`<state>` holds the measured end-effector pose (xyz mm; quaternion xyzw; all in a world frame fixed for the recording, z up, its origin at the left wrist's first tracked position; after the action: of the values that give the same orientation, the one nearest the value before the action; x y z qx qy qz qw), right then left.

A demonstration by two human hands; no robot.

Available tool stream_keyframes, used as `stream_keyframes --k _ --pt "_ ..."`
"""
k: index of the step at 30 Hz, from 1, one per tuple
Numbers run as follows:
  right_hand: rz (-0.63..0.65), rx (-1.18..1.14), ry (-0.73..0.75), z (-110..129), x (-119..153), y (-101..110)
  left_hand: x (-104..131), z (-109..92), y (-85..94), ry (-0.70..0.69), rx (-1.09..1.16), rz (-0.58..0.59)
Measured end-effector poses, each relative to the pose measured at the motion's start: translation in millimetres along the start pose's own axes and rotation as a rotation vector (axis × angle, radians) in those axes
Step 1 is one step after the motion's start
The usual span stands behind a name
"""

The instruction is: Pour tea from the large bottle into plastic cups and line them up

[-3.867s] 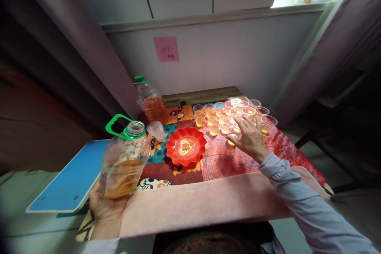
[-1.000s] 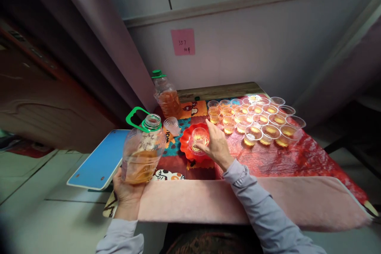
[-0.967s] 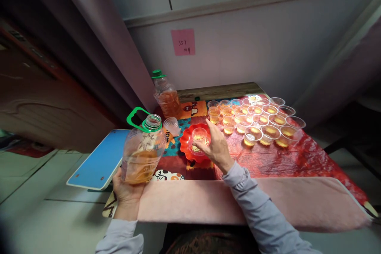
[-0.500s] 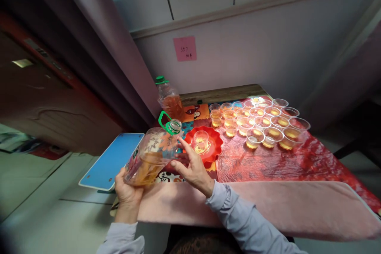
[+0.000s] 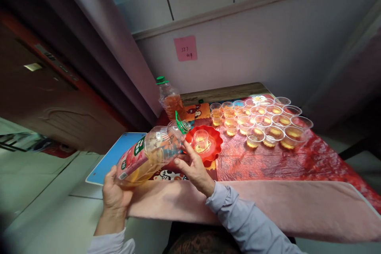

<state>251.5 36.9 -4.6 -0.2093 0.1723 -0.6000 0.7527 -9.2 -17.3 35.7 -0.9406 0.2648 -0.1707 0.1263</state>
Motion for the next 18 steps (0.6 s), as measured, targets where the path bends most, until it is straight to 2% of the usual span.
stream_keyframes --k 8,18 --pt "-0.019 -0.076 -0.121 -0.5 6.1 -4.6 3.6 -24.0 -2.4 -0.035 -0.077 0.073" --pt "-0.052 -0.187 -0.208 1.5 8.9 -12.4 -2.4 -40.8 -3.2 -0.126 -0.102 0.069"
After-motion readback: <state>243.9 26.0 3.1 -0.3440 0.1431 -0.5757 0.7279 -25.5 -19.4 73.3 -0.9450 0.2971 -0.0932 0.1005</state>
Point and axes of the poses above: each hand's wrist, its own x-axis away from the middle knuckle, its own y-axis out of the back of the hand, z = x × y, the point moved 2 cm from there along -x, towards the middle knuckle, and after that the axes turned 12 degrees about -z, right-handed, at the moved point
